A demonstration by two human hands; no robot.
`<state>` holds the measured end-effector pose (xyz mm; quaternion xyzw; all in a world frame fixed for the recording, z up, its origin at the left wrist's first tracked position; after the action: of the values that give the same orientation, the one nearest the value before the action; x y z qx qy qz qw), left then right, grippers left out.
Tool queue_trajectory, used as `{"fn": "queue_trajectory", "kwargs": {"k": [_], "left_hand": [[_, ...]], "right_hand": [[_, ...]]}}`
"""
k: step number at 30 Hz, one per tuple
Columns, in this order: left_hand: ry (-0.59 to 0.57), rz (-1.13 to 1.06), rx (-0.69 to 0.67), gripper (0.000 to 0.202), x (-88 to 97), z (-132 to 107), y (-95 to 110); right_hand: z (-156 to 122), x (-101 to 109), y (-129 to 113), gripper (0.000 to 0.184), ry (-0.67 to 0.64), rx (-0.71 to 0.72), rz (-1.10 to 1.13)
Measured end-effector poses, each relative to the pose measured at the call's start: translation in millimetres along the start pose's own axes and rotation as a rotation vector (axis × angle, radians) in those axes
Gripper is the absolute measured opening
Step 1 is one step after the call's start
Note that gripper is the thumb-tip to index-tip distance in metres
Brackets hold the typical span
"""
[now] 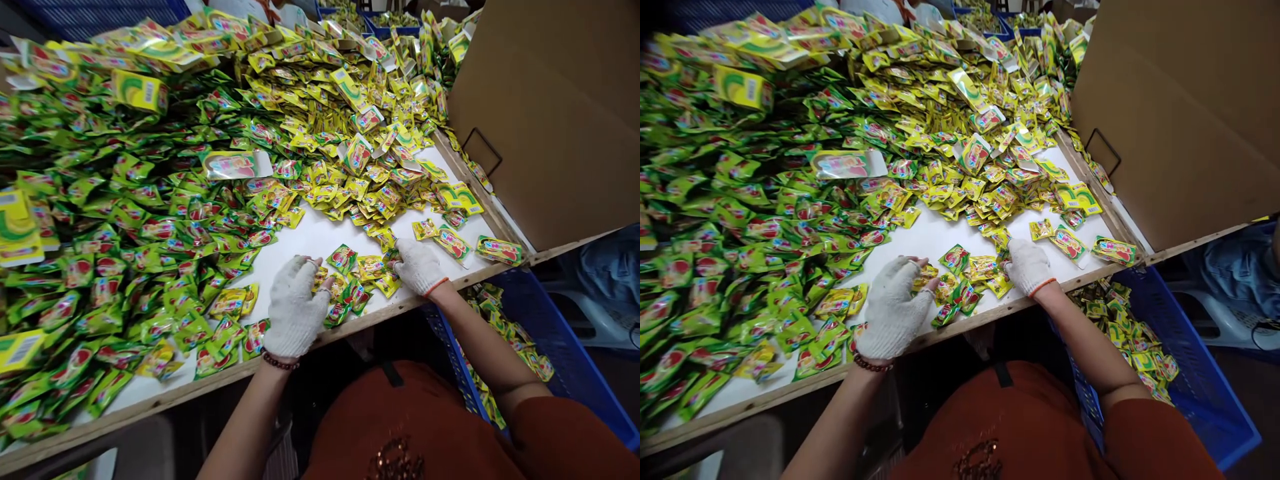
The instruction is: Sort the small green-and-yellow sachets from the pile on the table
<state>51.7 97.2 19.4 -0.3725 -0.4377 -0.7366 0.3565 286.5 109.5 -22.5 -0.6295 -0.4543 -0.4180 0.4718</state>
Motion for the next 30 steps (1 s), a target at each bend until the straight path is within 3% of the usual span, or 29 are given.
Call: {"fn": "queue_trajectory", "kwargs": {"k": [5,8,12,14,17,20,22,25,27,30], "left_hand": [[-0.187,-0.154,-0.152,0.019,-35.1,-12,43],[-0.279,-0.208,-0.192,0.02,-43.9,-15,63],[-0.281,-0.402,-0.021,0.021,-42.3,-3,64],[-0.304,-0.62,0.115,0.036,-49.6,3,61],[-0.365,-0.909,0.228,0.033,-67.2,9,68],[-0.369,-1.042,0.255,0.026,-77.0,13,74],[-0.364,-0.993,0.193,0.021,-75.3,17,77],[-0.306,-0.609,0.012,0.019,-55.9,35,70],[-0.217,-0.33,-0.046,0.023,-34.4,61,49],[-0.112,-0.064,-0.027,0.028,-1.9,115,-6]], "right_hand": [[2,0,16,0.024,0.042,0.065,0.33],[-1,8,28,0.019,0.069,0.08,0.518],[-9,14,21,0.022,-0.044,0.148,0.847],[-15,18,7,0.025,-0.088,0.211,0.953],[-22,24,-6,0.032,-0.034,0.269,0.973],[-25,29,-12,0.03,0.058,0.305,0.955],[-27,28,-13,0.025,0.07,0.325,0.905],[-26,32,-1,0.021,0.153,0.311,0.738],[-23,35,12,0.015,0.24,0.291,0.575],[-16,24,27,0.009,0.277,0.283,0.317]]}}
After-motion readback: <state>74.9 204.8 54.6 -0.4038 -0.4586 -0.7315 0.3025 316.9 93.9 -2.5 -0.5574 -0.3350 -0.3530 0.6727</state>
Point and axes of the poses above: each hand's wrist, its own z-axis towards the middle knuckle, its own x-axis out of the back of the hand, y = z × x, the point moved 10 cm from there along z, towards the middle knuckle, and after that the axes turned 3 degrees about z, right-handed, at the moved point
